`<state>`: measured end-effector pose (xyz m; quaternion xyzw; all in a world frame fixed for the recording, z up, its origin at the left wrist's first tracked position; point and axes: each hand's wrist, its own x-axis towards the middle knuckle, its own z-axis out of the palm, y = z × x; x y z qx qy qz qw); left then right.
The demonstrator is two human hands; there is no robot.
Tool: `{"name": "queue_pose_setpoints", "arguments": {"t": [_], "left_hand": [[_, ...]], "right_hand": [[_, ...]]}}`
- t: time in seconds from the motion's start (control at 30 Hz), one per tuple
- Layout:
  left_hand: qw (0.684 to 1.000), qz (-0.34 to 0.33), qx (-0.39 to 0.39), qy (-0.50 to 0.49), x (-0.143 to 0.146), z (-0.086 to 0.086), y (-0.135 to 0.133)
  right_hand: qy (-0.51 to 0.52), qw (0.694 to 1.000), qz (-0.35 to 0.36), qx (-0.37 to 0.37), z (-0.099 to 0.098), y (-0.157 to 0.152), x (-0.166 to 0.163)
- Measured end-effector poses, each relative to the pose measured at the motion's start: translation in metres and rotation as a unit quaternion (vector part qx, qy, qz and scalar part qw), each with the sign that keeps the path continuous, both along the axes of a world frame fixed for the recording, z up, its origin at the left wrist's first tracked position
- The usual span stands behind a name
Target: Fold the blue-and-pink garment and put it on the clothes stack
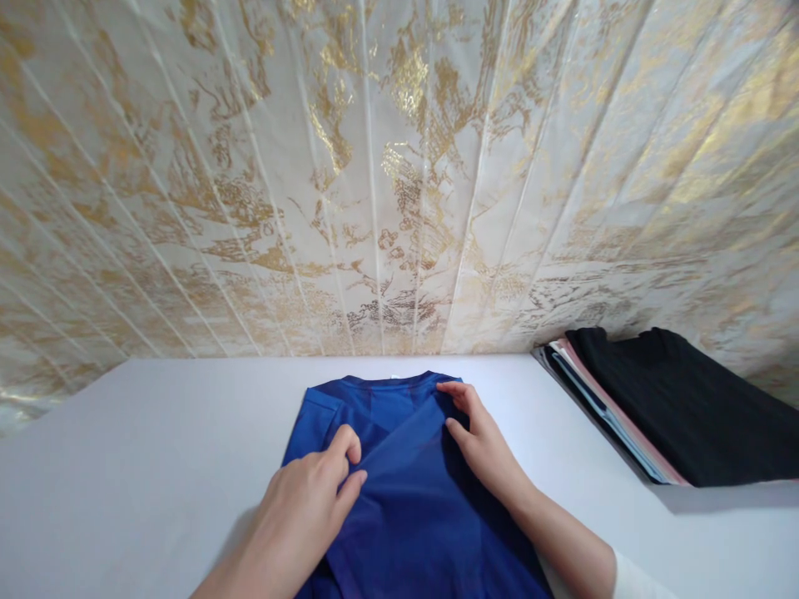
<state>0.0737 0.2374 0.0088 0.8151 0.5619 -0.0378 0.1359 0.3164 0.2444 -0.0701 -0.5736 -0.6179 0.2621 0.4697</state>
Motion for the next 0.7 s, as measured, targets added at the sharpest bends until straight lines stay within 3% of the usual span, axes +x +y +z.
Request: {"name": "queue_pose_setpoints", "arguments": {"t": [0.23, 0.43, 0.57, 0.7], "left_hand": [[1.0, -0.01, 0.003, 0.026, -0.007, -0.005, 0.001], [0.999, -0.032, 0.035, 0.006, -0.026, -0.013, 0.0], [0.974, -0.162, 0.132, -0.088, -0.027, -0.017, -0.007], [0.923, -0.331, 0.136, -0.143, -0.009, -0.022, -0.018]], "right_hand": [[-0.116, 0.993, 0.012, 0.035, -0.01, 0.0, -0.003], [-0.254, 0.964, 0.018, 0.073, -0.014, 0.002, -0.007], [-0.31, 0.949, 0.021, 0.055, -0.007, -0.001, -0.012], [-0.358, 0.933, 0.017, 0.035, 0.0, -0.004, -0.017]]}}
